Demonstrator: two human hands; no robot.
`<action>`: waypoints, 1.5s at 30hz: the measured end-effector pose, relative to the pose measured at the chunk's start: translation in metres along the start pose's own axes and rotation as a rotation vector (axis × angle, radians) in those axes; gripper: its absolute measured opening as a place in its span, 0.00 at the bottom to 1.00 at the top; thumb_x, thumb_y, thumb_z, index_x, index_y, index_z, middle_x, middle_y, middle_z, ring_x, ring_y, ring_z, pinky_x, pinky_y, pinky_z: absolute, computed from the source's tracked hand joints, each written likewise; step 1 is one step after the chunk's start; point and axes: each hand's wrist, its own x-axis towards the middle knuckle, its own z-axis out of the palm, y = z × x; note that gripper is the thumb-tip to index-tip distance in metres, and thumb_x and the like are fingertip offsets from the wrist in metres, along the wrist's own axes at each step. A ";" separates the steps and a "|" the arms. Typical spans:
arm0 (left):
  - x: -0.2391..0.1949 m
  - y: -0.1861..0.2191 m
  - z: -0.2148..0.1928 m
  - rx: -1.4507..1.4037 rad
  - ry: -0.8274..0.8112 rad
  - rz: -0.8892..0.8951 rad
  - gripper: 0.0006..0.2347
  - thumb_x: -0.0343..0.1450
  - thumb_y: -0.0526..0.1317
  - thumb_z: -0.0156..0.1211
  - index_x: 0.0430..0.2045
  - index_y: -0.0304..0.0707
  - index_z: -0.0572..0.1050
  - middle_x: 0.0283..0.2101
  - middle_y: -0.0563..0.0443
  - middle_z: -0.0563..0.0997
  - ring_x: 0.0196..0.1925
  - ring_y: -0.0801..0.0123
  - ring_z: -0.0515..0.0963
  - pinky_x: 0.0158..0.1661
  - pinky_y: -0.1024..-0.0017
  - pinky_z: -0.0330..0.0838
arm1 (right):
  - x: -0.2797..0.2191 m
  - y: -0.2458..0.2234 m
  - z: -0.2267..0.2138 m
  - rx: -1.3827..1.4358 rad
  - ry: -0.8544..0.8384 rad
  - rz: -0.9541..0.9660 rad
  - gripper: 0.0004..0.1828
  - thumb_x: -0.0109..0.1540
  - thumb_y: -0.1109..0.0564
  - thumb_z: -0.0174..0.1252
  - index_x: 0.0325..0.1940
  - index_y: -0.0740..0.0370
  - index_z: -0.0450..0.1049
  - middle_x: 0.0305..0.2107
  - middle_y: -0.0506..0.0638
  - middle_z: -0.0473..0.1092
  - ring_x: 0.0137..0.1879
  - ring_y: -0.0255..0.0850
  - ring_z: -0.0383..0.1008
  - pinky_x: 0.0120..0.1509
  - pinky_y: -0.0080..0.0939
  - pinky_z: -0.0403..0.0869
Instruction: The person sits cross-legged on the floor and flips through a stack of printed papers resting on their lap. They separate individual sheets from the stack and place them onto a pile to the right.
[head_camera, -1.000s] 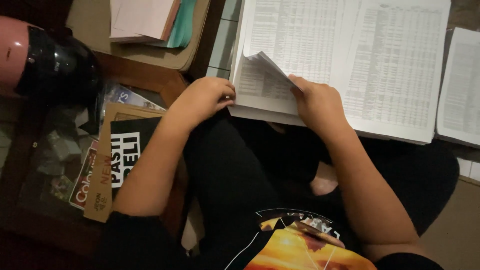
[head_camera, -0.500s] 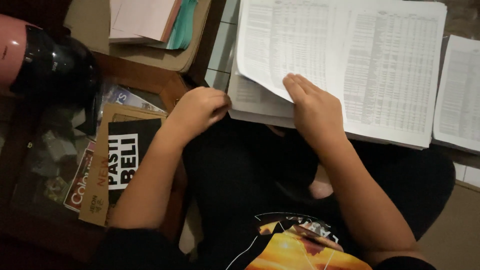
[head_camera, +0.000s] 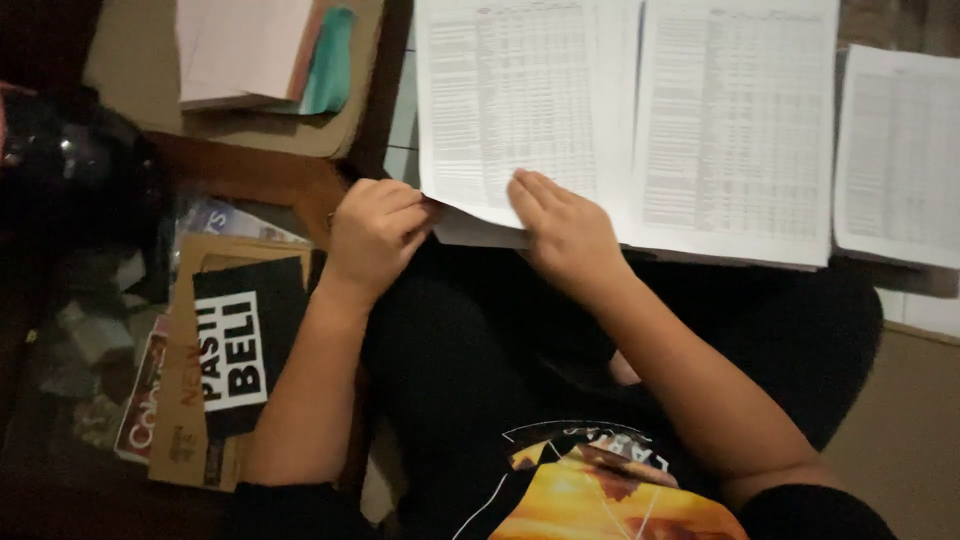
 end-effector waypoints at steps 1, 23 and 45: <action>0.005 0.004 -0.002 0.040 0.081 0.002 0.04 0.70 0.39 0.70 0.27 0.44 0.81 0.35 0.59 0.82 0.44 0.68 0.81 0.44 0.69 0.72 | -0.001 0.002 0.000 0.008 0.030 -0.090 0.20 0.65 0.57 0.47 0.57 0.70 0.73 0.50 0.65 0.75 0.60 0.57 0.77 0.61 0.48 0.76; 0.150 0.176 0.142 -0.213 -0.525 -0.028 0.14 0.65 0.50 0.72 0.29 0.39 0.80 0.34 0.50 0.78 0.36 0.54 0.80 0.33 0.57 0.73 | -0.070 0.112 -0.194 -0.338 0.399 0.032 0.21 0.68 0.75 0.48 0.61 0.74 0.79 0.51 0.66 0.82 0.54 0.55 0.87 0.42 0.47 0.82; 0.083 0.067 0.062 -0.150 -0.004 -0.057 0.13 0.67 0.42 0.71 0.42 0.37 0.80 0.39 0.45 0.81 0.41 0.51 0.78 0.42 0.56 0.70 | -0.121 0.143 -0.136 0.148 -0.260 0.738 0.11 0.72 0.57 0.48 0.43 0.70 0.70 0.29 0.64 0.71 0.35 0.58 0.70 0.38 0.57 0.63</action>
